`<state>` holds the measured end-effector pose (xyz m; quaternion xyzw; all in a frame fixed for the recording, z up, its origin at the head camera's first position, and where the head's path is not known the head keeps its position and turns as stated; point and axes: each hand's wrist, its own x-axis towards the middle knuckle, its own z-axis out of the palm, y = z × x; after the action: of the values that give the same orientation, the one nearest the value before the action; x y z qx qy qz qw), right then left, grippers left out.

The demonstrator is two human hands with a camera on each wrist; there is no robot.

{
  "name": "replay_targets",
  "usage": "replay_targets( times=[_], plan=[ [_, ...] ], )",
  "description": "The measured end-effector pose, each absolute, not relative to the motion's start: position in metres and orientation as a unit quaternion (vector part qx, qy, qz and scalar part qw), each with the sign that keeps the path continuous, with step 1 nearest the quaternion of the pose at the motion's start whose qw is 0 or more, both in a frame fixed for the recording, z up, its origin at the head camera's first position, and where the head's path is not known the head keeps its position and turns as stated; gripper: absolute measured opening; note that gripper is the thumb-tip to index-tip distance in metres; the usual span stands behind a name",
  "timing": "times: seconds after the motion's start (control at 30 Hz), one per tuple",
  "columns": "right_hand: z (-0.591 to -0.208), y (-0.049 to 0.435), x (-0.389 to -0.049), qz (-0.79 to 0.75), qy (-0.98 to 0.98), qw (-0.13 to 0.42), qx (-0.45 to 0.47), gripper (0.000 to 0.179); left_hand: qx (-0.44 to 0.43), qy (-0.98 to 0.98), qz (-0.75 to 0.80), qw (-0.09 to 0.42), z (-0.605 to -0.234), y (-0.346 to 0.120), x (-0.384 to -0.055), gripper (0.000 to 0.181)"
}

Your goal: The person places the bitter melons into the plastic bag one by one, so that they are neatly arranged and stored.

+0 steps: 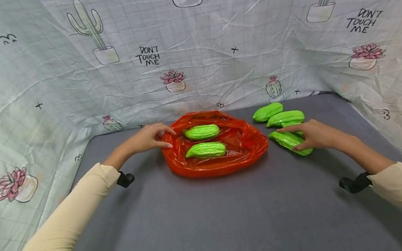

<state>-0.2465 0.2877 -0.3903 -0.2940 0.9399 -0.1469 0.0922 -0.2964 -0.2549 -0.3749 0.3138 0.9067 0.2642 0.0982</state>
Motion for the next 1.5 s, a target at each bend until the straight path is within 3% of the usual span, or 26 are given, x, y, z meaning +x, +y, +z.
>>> replay_targets(
  times=[0.5,0.77,1.5],
  plan=[
    [-0.366,0.287,-0.237,-0.172,0.941,0.032,-0.291,0.069,0.303,0.911,0.260,0.104,-0.380,-0.253,-0.298,0.043],
    [-0.348,0.281,-0.238,-0.149,0.935,-0.029,-0.320,0.065,0.300,0.912,0.263,0.096,-0.375,-0.253,-0.295,0.043],
    [-0.324,0.266,-0.240,-0.140,0.937,-0.036,-0.318,0.070,0.297,0.912,0.266,0.095,-0.375,-0.253,-0.292,0.043]
  ],
)
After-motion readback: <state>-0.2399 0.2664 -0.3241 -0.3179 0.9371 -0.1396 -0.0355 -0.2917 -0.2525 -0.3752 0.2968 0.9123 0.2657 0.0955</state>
